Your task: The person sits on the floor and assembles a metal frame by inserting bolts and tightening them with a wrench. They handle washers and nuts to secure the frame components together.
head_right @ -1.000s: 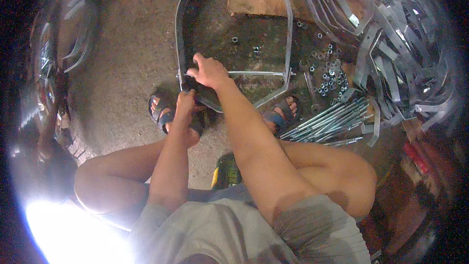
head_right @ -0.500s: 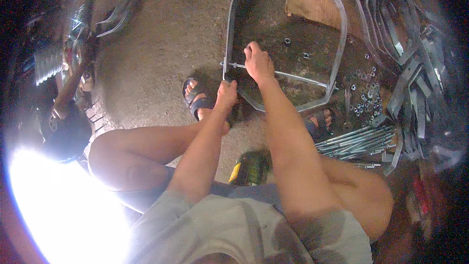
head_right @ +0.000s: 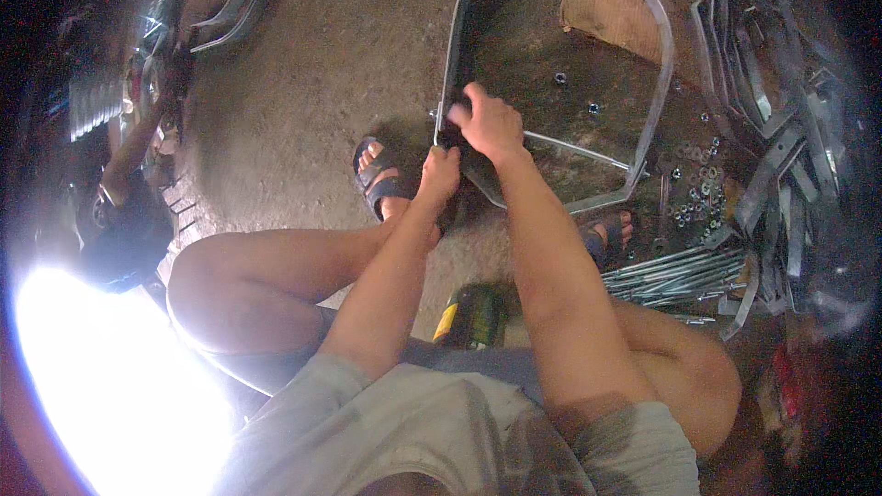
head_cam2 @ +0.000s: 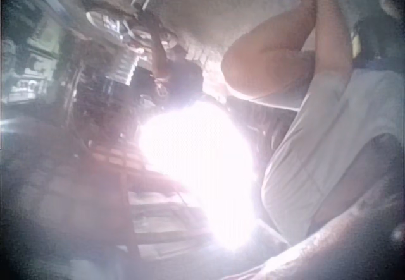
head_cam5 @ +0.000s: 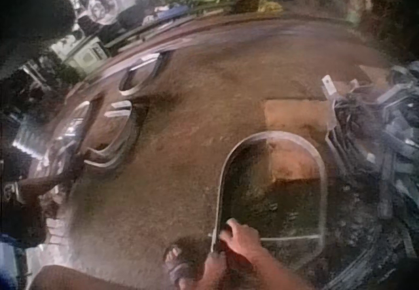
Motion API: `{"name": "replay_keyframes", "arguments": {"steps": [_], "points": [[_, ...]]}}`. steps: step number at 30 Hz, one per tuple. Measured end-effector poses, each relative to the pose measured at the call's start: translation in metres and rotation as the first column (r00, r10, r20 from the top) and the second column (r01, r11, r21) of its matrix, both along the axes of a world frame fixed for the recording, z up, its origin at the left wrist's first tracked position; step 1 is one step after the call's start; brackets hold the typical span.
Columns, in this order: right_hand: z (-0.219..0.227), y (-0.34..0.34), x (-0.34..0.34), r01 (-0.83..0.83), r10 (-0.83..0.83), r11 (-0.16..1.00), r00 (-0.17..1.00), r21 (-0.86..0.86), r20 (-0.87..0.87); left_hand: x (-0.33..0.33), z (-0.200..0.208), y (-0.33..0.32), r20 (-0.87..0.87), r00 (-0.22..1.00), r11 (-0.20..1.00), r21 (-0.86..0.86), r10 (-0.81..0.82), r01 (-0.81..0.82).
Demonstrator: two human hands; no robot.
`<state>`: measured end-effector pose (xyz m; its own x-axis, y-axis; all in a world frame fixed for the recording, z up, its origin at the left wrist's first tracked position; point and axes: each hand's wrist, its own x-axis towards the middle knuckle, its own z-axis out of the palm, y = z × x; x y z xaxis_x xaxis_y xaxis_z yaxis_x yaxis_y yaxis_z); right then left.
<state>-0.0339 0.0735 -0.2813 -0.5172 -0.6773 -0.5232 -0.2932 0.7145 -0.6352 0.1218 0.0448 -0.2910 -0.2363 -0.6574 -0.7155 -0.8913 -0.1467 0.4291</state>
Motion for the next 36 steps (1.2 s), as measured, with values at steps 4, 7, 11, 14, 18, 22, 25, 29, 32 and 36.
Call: {"name": "replay_keyframes", "arguments": {"steps": [4, 7, 11, 14, 18, 22, 25, 29, 32, 36], "points": [[-0.007, -0.001, -0.002, 0.093, -0.092, 0.995, 0.995, -0.022, 0.041, 0.001, 0.000, 0.005, 0.018, 1.000, 1.000, 0.005, 0.012, -0.013], [-0.003, 0.004, -0.001, -0.172, 0.175, 0.981, 0.984, -0.086, 0.036, 0.002, -0.001, 0.001, -0.002, 1.000, 1.000, -0.017, 0.002, -0.002], [-0.007, 0.004, 0.004, 0.010, -0.010, 1.000, 1.000, 0.003, -0.022, 0.001, 0.004, 0.004, -0.002, 1.000, 0.999, -0.023, -0.022, 0.021], [-0.020, -0.001, -0.004, 0.164, -0.161, 0.984, 0.986, -0.076, 0.044, -0.006, 0.001, 0.001, -0.013, 1.000, 0.999, -0.030, -0.024, 0.024], [0.005, 0.003, -0.001, -0.136, 0.137, 0.990, 0.990, -0.048, 0.019, 0.004, 0.002, 0.003, 0.018, 1.000, 1.000, 0.023, -0.021, 0.021], [0.007, 0.003, 0.007, -0.175, 0.176, 0.984, 0.979, 0.021, -0.099, 0.001, 0.000, 0.000, -0.006, 1.000, 1.000, 0.000, -0.029, 0.029], [0.005, -0.001, 0.005, -0.060, 0.063, 0.997, 0.995, 0.041, -0.075, 0.001, 0.000, 0.000, -0.013, 0.999, 0.999, -0.005, -0.036, 0.036], [-0.006, -0.008, 0.007, 0.127, -0.125, 0.991, 0.990, 0.030, -0.061, 0.007, -0.002, 0.000, -0.029, 0.999, 1.000, -0.009, -0.025, 0.024], [0.000, -0.003, 0.014, 0.067, -0.071, 0.997, 0.991, -0.034, -0.113, 0.006, -0.005, -0.003, -0.019, 0.999, 1.000, -0.012, -0.026, 0.026], [-0.009, 0.019, 0.018, 0.036, -0.154, 0.944, 0.927, -0.327, -0.343, 0.001, -0.012, -0.004, 0.065, 0.997, 0.998, 0.061, -0.037, 0.033]]}}
